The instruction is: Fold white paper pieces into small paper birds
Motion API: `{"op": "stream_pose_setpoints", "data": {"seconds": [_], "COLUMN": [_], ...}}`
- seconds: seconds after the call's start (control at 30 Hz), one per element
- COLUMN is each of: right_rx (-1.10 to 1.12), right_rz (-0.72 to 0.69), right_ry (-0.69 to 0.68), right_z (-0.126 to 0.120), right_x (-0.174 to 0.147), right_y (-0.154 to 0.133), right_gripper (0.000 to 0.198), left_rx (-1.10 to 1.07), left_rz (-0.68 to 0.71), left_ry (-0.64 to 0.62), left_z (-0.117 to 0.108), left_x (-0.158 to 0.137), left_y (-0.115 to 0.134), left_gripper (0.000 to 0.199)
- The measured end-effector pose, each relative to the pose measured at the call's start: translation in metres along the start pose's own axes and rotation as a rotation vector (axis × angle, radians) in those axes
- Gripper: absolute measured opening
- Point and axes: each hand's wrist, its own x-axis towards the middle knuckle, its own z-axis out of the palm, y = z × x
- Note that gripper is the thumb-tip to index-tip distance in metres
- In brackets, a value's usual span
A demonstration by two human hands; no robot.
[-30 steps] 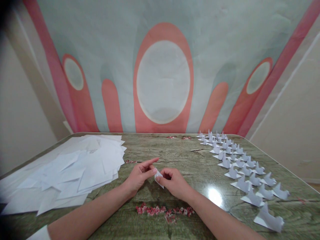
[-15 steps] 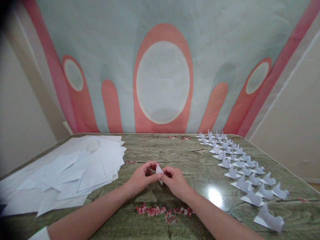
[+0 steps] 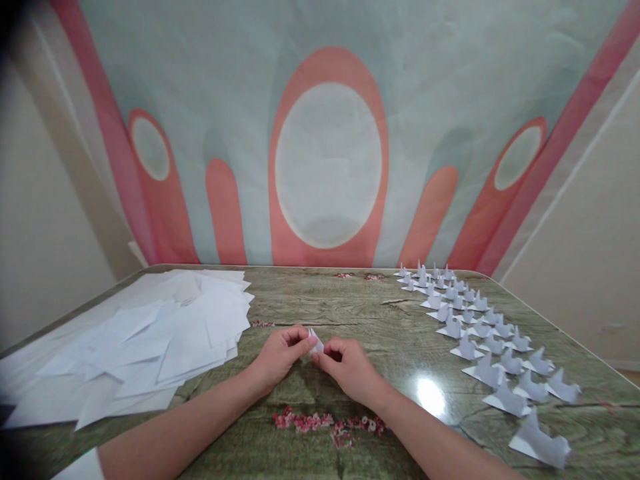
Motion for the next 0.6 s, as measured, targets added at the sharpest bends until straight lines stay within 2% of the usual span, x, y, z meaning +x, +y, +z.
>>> {"op": "stream_pose_setpoints", "data": {"seconds": [0.1, 0.4, 0.6], "right_rx": [-0.033, -0.016, 0.004], "right_rz": [-0.02, 0.005, -0.004], "right_ry": [-0.016, 0.038, 0.012], "right_z": [0.0001, 0.0014, 0.0012], "right_x": [-0.0006, -0.0008, -0.0009], "right_y": [-0.0002, 0.0012, -0.0004], "right_gripper": [0.028, 0.031, 0.033], "left_rx": [-0.036, -0.072, -0.042], "left_rz": [-0.027, 0.007, 0.031], "left_ry": [0.027, -0.076, -0.063], "left_z": [0.0, 0.0, -0.0004], "left_x": [0.0017, 0.0016, 0.0015], "left_y": [-0.0007, -0.0024, -0.0033], "left_gripper": [0.028, 0.025, 0.024]}}
